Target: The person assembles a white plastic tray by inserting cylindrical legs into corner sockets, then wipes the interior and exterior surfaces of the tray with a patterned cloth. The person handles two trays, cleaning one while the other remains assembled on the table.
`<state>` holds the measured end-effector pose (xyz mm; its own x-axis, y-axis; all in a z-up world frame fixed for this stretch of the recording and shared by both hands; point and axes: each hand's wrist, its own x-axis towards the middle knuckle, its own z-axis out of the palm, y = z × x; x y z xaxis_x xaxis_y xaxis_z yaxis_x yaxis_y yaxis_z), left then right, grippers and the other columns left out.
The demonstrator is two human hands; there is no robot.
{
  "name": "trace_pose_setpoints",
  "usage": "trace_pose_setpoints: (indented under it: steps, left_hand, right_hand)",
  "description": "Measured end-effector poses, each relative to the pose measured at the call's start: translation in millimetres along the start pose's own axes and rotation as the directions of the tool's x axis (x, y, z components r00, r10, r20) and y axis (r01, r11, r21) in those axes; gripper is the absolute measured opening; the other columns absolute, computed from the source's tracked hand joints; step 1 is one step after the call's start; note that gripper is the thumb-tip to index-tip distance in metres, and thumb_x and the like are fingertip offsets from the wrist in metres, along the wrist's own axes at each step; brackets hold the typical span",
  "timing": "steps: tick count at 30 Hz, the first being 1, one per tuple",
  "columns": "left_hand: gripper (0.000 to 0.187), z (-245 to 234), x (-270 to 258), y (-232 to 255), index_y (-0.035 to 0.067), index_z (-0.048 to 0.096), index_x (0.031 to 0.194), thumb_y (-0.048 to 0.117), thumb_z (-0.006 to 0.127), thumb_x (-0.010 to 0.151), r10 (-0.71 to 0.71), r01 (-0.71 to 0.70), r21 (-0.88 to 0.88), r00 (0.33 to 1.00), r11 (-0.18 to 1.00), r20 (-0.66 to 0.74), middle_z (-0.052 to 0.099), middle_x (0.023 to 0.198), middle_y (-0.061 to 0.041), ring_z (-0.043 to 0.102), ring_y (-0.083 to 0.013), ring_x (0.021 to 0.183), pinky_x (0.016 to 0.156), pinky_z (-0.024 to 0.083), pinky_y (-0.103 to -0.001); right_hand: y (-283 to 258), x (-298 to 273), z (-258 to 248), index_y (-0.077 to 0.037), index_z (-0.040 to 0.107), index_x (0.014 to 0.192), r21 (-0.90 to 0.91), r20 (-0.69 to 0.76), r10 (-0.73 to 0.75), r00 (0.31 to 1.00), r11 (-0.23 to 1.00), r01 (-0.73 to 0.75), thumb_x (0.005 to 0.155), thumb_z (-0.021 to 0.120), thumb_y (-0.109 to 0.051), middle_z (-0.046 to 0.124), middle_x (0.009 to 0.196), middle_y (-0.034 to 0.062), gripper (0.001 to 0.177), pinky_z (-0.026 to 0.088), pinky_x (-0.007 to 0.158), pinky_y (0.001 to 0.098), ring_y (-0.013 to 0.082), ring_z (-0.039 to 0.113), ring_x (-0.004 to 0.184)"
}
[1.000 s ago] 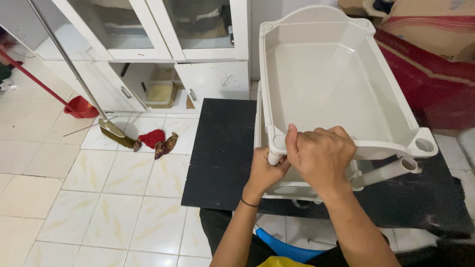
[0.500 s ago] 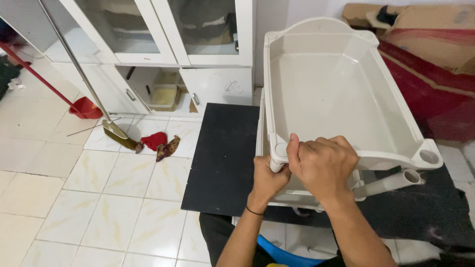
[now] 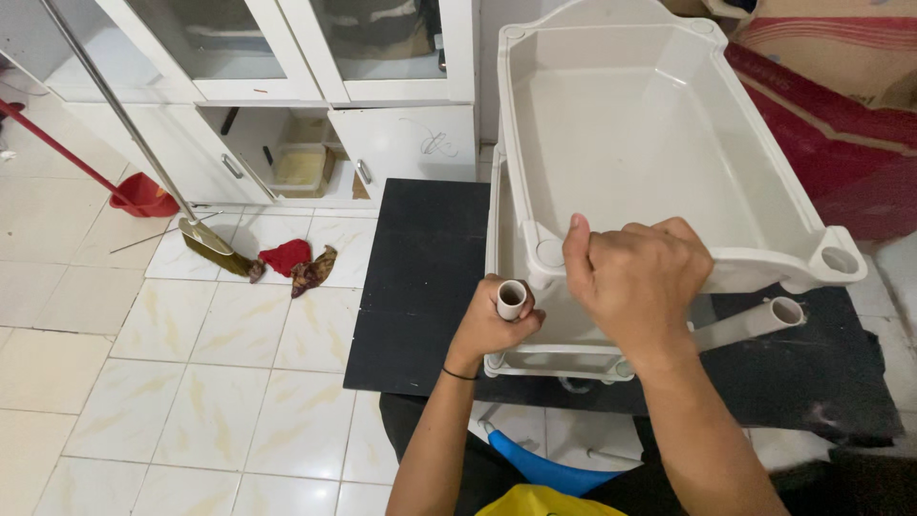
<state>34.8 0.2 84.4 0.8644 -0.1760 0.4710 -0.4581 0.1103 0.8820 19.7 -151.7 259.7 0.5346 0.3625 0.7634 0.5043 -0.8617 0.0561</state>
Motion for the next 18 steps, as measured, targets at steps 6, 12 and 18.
trace_pose_setpoints:
  steps: [6, 12, 18]
  left_hand:
    - [0.033, 0.6, -1.7, 1.8, 0.008, 0.047, 0.061, -0.002, 0.075, 0.076, -0.018, 0.019, 0.017, 0.999, 1.0, -0.046, 0.051, 0.055, 0.003, 0.045, -0.0037, 0.053, 0.051, 0.039, -0.025]
    - [0.035, 3.8, -3.6, 7.4, 0.008, 0.049, 0.061, 0.0, 0.078, 0.078, -0.071, 0.072, 0.011, 0.994, 0.997, -0.079, 0.053, 0.055, 0.003, 0.048, -0.0032, 0.053, 0.051, 0.041, -0.024]
    - [0.028, 13.2, -5.0, 10.5, 0.006, 0.052, 0.065, 0.001, 0.076, 0.078, -0.016, 0.032, 0.083, 0.982, 0.996, -0.186, 0.06, 0.06, 0.001, 0.054, -0.0035, 0.057, 0.054, 0.045, -0.024]
  right_hand:
    - [1.6, -5.4, 3.5, -0.012, 0.058, 0.047, 0.015, -0.021, 0.003, 1.0, 1.0, -0.003, 0.1, 0.071, -0.017, 0.048, 0.042, 0.003, 0.054, 0.04, 0.059, 0.034, 0.0206, 0.047, 0.04]
    - [0.2, -19.5, 5.8, -0.012, 0.059, 0.049, 0.03, 0.002, 0.008, 1.0, 1.0, -0.008, 0.098, 0.07, -0.017, 0.051, 0.045, 0.0014, 0.05, 0.038, 0.058, 0.0335, 0.0185, 0.049, 0.041]
    - [-3.1, -31.5, 8.4, -0.012, 0.06, 0.05, 0.034, 0.009, 0.015, 1.0, 0.999, -0.015, 0.097, 0.071, -0.015, 0.054, 0.046, 0.0007, 0.048, 0.037, 0.058, 0.0334, 0.0175, 0.052, 0.044]
